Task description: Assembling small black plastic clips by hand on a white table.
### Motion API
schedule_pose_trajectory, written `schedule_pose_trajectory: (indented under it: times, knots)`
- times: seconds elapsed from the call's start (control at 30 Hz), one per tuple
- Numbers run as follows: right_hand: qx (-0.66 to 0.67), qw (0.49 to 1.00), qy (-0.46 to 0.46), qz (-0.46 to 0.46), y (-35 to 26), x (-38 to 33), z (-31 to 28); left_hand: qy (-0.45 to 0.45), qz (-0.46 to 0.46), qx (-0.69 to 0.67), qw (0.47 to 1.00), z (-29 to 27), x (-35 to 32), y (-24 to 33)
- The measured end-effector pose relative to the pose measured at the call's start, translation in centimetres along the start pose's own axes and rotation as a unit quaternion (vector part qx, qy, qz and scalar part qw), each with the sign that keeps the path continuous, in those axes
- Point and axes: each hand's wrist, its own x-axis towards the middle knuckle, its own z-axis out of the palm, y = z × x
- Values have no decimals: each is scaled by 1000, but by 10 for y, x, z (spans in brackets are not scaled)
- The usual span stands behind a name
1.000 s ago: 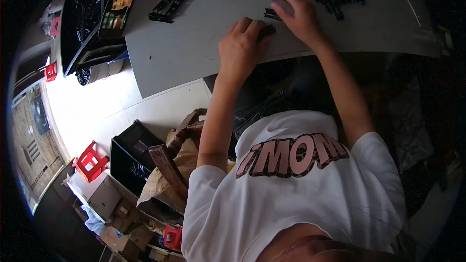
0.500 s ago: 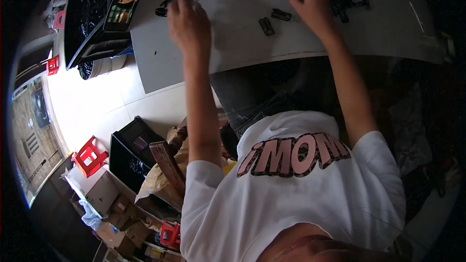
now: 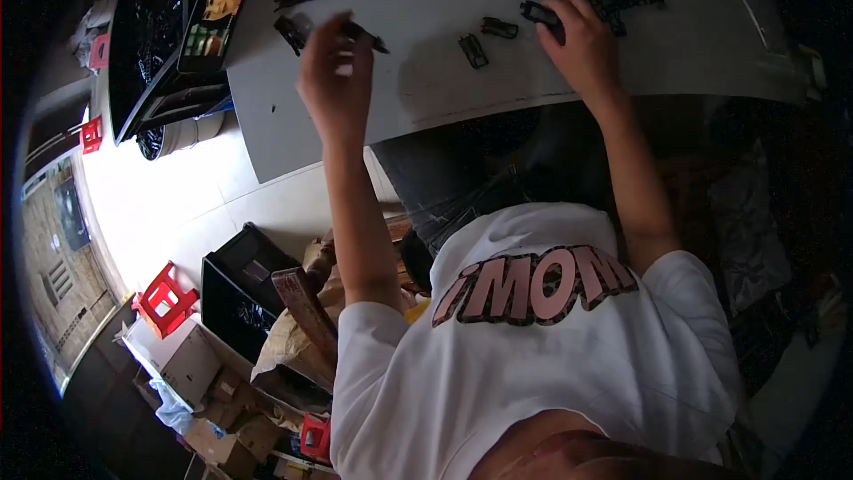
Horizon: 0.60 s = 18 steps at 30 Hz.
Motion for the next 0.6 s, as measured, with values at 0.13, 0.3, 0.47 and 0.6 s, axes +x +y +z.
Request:
schedule_pose_trajectory:
  times: [0.13, 0.3, 0.47, 0.6]
  knots:
    - [49, 997, -49, -16, -24, 5, -7, -101, -86, -136, 982, -2, -40, 15]
    - [26, 997, -65, -38, -41, 6, 0, -132, -148, -201, 959, 7, -64, 22]
    - [-2, 997, -55, -48, -33, 3, 14, -171, -112, -128, 970, 11, -66, 26]
    - [63, 994, -84, -36, -38, 7, 5, -168, -144, -148, 964, 18, -69, 25]
